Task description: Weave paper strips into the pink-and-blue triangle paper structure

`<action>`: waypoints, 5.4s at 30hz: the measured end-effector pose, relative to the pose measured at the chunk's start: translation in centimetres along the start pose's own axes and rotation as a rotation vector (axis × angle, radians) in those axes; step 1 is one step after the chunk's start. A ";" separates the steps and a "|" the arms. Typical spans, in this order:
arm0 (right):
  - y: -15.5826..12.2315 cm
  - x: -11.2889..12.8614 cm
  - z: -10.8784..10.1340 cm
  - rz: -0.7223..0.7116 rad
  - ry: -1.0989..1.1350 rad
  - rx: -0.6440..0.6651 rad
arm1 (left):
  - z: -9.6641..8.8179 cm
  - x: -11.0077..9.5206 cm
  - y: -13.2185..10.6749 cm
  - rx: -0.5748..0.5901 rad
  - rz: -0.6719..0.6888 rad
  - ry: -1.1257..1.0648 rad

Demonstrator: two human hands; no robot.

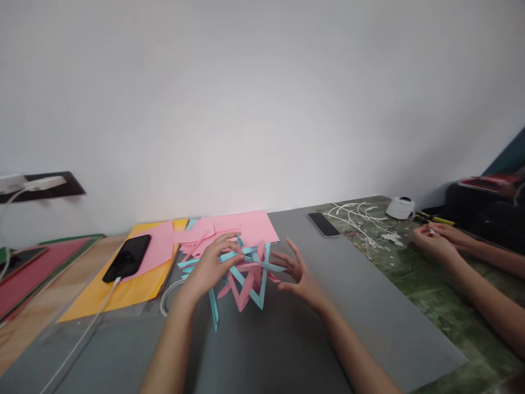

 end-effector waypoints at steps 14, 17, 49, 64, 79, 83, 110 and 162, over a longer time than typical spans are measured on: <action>0.0 -0.1 -1.1 0.115 -0.121 -0.428 | 0.3 -0.3 -0.1 -0.142 -0.076 0.051; -0.2 -0.1 0.1 0.202 -0.140 -0.219 | 0.7 -0.4 0.1 -0.250 -0.042 0.079; 0.1 -2.8 0.6 0.254 -0.054 -0.285 | 2.1 -0.2 0.6 -0.263 0.002 0.028; 0.1 -1.8 -0.9 0.149 0.027 -0.424 | 1.3 -0.9 0.1 -0.015 0.119 0.159; 0.8 -1.8 -3.1 0.102 -0.008 -0.332 | 0.3 0.4 0.5 -0.100 0.167 0.181; 1.0 -1.4 -2.9 0.090 -0.045 -0.222 | 0.6 0.6 0.7 -0.117 0.186 0.108; 0.4 -0.4 -1.9 0.204 0.073 -0.201 | 2.2 3.7 1.5 -0.298 -0.063 -0.431; -0.6 1.1 0.1 -0.295 -0.633 -0.358 | 4.0 6.5 1.0 -0.119 -0.193 -0.688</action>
Point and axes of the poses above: each hand's wrist, its own y-axis towards the middle knuckle, its own z-axis out of the palm, x = y × z, the point moved 4 cm from there along y, towards the middle knuckle, and after that the axes turned 3 degrees about -y, right-handed, at the moved point
